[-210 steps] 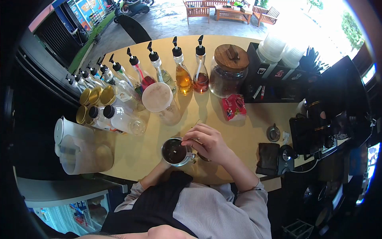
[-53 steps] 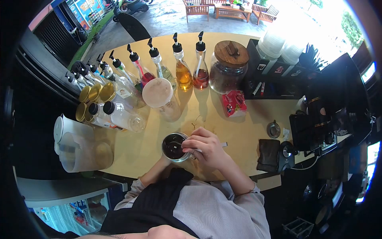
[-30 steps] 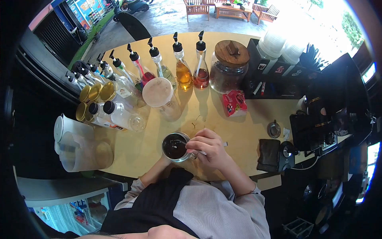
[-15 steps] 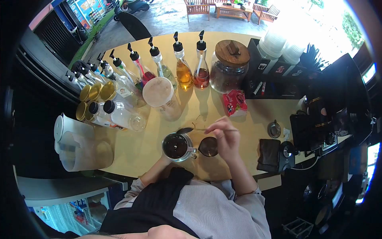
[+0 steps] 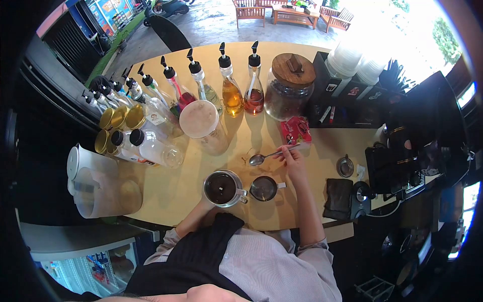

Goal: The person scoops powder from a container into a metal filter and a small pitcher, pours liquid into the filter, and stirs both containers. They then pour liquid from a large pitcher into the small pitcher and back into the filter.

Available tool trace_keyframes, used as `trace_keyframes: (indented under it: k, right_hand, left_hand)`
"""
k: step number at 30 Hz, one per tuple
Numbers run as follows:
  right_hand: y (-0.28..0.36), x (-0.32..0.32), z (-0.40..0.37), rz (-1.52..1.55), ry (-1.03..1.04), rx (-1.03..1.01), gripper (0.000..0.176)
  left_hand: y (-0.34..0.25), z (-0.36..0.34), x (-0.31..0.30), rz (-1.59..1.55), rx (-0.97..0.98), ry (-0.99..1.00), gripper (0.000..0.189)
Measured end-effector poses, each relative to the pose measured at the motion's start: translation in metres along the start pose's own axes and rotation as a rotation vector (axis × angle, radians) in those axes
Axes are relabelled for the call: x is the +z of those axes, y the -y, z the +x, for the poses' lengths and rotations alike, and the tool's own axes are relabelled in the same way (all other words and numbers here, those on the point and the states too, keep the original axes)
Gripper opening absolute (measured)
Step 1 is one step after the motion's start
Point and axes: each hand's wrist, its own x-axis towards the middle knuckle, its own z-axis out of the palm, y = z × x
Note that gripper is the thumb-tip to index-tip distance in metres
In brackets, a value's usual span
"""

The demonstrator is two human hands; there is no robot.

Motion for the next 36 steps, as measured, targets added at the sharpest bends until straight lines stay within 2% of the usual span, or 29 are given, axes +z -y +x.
trace_keyframes:
  k: [1, 2, 4, 8, 11, 12, 13, 14, 20, 21, 22, 24, 26, 27, 28, 29, 30, 32, 33, 35, 36]
  right_hand:
    - [-0.006, 0.000, 0.002, 0.003, 0.043, 0.070, 0.028]
    - [-0.011, 0.000, 0.003, 0.007, 0.086, 0.140, 0.030]
    - [-0.024, 0.000, 0.007, 0.003, 0.120, 0.172, 0.032]
    - [-0.009, 0.008, 0.004, -0.111, 0.165, 0.234, 0.032]
    - [-0.022, 0.005, 0.006, -0.143, 0.126, 0.290, 0.031]
    - [-0.022, 0.005, 0.006, -0.143, 0.124, 0.290, 0.031]
    - [-0.021, 0.006, 0.006, -0.272, 0.108, 0.276, 0.031]
    - [-0.021, 0.007, 0.006, -0.400, 0.092, 0.261, 0.031]
    - [-0.014, 0.010, 0.004, -0.415, 0.093, 0.237, 0.034]
    - [-0.016, 0.009, 0.004, -0.416, 0.093, 0.236, 0.034]
    - [-0.018, 0.008, 0.005, -0.478, 0.083, 0.207, 0.032]
    - [-0.011, 0.010, 0.001, -0.541, 0.074, 0.177, 0.030]
    - [0.022, 0.023, -0.013, -0.743, -0.188, -0.151, 0.024]
    - [0.033, 0.027, -0.017, -0.744, -0.185, -0.152, 0.024]
    - [0.042, 0.029, -0.022, -0.746, -0.243, -0.245, 0.019]
    - [0.053, 0.032, -0.028, -0.746, -0.302, -0.337, 0.015]
    - [0.066, 0.034, -0.036, -0.747, -0.302, -0.336, 0.015]
    - [0.092, 0.039, -0.053, -0.627, -0.068, -0.448, 0.022]
    - [0.099, 0.043, -0.059, -0.628, -0.069, -0.448, 0.022]
    - [0.110, 0.052, -0.069, -0.398, 0.347, -0.528, 0.053]
    - [0.113, 0.059, -0.075, -0.398, 0.345, -0.528, 0.053]
  left_hand:
    - [0.001, 0.001, 0.002, 0.106, 0.103, -0.080, 0.037]
    - [-0.001, 0.000, 0.001, 0.105, 0.104, -0.083, 0.037]
    - [-0.012, -0.004, 0.004, -0.129, -0.015, 0.023, 0.049]
    - [-0.028, -0.005, 0.028, -0.139, 0.050, -0.027, 0.044]
    - [-0.028, -0.004, 0.028, 0.039, -0.016, -0.041, 0.053]
    - [-0.027, -0.004, 0.027, -0.077, -0.049, -0.031, 0.053]
    - [-0.026, -0.003, 0.027, -0.193, -0.082, -0.021, 0.053]
    - [-0.025, -0.003, 0.026, -0.193, -0.082, -0.020, 0.053]
    - [-0.027, -0.006, 0.027, -0.140, -0.019, -0.023, 0.054]
    - [-0.035, -0.006, 0.040, -0.152, 0.009, -0.076, 0.051]
    - [-0.040, -0.006, 0.048, -0.165, 0.037, -0.128, 0.048]
    - [-0.033, -0.006, 0.036, -0.141, 0.020, -0.090, 0.049]
    - [-0.034, -0.006, 0.035, -0.116, 0.007, -0.053, 0.051]
    - [-0.038, -0.006, 0.040, 0.024, 0.060, -0.031, 0.051]
    - [-0.040, -0.006, 0.043, 0.163, 0.112, -0.008, 0.052]
    - [-0.041, -0.005, 0.043, 0.161, 0.111, -0.009, 0.052]
    - [-0.041, -0.005, 0.043, 0.051, 0.066, 0.000, 0.052]
    - [-0.039, -0.004, 0.042, -0.068, 0.015, -0.004, 0.053]
    - [-0.039, -0.004, 0.042, -0.058, 0.014, -0.015, 0.053]
    - [-0.036, -0.004, 0.041, -0.031, 0.014, -0.043, 0.053]
    - [-0.035, -0.004, 0.040, -0.017, 0.014, -0.053, 0.054]
